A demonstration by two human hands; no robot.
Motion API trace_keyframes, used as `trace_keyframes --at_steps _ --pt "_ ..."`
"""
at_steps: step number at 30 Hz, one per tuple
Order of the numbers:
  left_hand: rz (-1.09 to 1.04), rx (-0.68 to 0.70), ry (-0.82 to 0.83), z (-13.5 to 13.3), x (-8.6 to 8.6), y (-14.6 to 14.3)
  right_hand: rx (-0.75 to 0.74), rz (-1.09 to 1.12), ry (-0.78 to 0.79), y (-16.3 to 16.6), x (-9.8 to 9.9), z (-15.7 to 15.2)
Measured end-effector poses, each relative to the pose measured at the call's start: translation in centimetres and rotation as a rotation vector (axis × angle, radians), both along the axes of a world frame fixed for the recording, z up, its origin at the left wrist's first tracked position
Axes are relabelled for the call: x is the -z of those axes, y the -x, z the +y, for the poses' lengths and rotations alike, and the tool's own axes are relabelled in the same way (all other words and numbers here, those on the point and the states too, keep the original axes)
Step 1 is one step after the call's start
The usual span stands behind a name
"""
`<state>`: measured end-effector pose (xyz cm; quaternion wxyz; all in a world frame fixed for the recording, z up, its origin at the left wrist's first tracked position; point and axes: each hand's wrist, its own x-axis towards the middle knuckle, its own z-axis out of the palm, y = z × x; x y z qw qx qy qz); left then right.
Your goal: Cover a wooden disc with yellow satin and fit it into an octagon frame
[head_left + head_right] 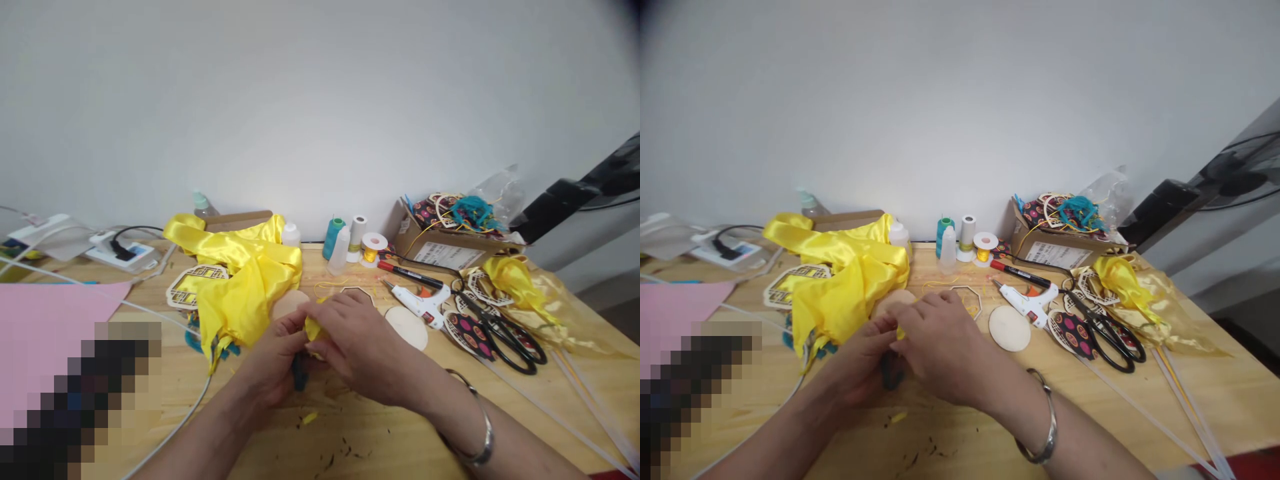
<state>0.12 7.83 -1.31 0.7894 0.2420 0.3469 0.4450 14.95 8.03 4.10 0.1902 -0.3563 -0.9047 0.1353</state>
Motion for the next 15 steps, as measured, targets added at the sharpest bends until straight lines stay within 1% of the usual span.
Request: trace_keyframes --at_steps 2,4,5,6,8,10,11,13,15 --pt "-0.013 -0.023 0.006 0.0 -0.1 0.0 -0.072 -0.028 0.006 -0.2 -0.6 0.0" --pt "-0.001 -0.034 0.012 -0.1 -0.2 0.1 -0.060 0.102 -0.031 -0.5 -0.9 0.3" --pt "0.013 -0.039 0.019 -0.1 -0.2 0.2 -0.012 0.210 -0.068 -0.6 -1.0 0.7" --pt "0.030 -0.042 0.031 -0.1 -0.2 0.3 0.066 0.317 -0.108 -0.9 -1.0 1.3" --pt "0.061 -0.052 0.061 0.0 -0.3 0.4 0.298 0.463 -0.151 -1.4 -0.7 2.9" --pt "0.075 -0.062 0.078 0.0 -0.3 0.4 0.569 0.416 -0.079 -1.8 -0.1 5.0" --pt "0.075 -0.060 0.080 0.0 -0.3 0.4 0.662 0.350 0.002 -1.9 0.3 6.1" --pt "0.076 -0.050 0.079 0.0 -0.3 0.4 0.724 0.293 0.059 -1.9 1.2 8.0" --pt "0.076 -0.049 0.071 0.0 -0.3 0.4 0.749 0.250 0.097 -1.6 2.0 9.6"
